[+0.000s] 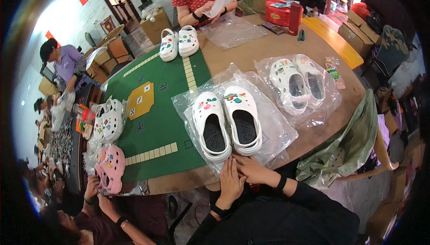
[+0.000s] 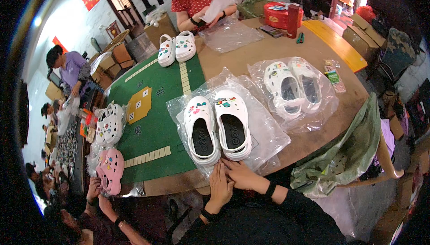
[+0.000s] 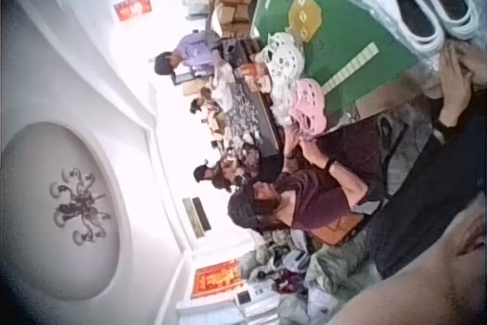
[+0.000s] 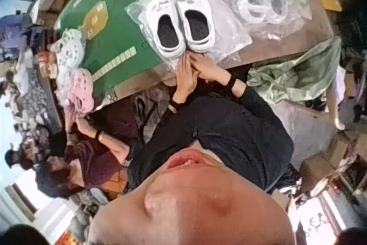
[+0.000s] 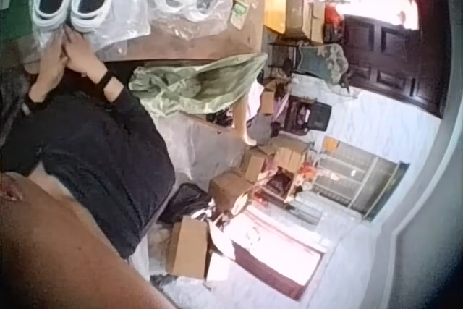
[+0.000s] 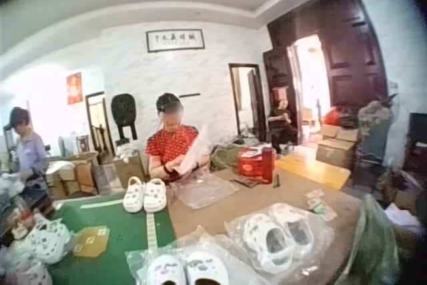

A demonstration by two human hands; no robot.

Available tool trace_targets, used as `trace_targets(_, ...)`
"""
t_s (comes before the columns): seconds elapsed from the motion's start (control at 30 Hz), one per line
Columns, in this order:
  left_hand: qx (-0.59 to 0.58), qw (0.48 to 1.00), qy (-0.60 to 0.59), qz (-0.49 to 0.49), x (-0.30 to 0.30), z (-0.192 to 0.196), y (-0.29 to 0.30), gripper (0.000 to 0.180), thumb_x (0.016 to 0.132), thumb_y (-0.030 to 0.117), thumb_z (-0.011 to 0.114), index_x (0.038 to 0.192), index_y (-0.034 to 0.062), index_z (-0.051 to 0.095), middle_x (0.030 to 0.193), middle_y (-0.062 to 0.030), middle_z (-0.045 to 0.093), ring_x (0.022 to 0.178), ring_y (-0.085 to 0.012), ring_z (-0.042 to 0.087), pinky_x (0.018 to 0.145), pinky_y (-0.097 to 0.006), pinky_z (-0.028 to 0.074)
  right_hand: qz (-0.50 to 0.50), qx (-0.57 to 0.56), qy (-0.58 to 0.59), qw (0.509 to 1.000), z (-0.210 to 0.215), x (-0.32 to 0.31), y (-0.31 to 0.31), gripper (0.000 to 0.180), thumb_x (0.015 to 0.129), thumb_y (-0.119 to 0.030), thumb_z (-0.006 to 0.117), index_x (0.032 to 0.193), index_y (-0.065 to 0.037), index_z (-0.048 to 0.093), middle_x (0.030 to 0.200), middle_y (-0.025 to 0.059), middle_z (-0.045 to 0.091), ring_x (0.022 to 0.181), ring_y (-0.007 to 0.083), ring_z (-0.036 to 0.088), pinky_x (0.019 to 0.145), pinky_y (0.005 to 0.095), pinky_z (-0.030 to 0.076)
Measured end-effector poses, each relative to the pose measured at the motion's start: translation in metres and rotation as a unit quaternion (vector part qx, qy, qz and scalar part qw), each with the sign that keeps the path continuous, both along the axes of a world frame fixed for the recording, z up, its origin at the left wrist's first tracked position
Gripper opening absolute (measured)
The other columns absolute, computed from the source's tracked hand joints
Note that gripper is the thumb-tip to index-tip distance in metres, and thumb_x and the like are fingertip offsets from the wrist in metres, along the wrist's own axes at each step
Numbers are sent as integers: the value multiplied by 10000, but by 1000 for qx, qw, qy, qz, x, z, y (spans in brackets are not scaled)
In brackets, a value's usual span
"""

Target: Packing decorated clogs into plastic bags at a shared workspace.

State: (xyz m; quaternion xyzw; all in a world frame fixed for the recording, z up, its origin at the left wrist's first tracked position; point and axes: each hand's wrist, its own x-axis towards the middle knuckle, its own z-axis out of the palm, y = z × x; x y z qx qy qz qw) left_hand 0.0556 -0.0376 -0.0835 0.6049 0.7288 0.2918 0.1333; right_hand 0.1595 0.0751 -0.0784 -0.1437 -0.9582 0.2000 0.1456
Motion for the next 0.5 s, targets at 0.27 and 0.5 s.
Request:
trace_targets(0.27, -21, 990, 142, -4, 1, -10, 1, 601, 844, 216, 565, 1388, 84, 345, 1423, -241, 292, 1296, -394, 302, 1019, -501, 273, -98, -223, 157, 957, 102, 7, 31, 244, 824, -137, 579, 1050, -47, 607, 923, 139, 610, 869, 312, 562, 758, 379, 457)
trace_targets(0.5, 15, 988, 156, 3, 0, -6, 0, 573, 843, 220, 570, 1367, 85, 382, 1393, -227, 351, 1265, -374, 346, 993, -475, 308, -157, -5, 111, 981, 114, -29, 43, 444, 833, -297, 620, 1253, -174, 547, 1180, 258, 478, 1073, 420, 476, 943, 450, 371)
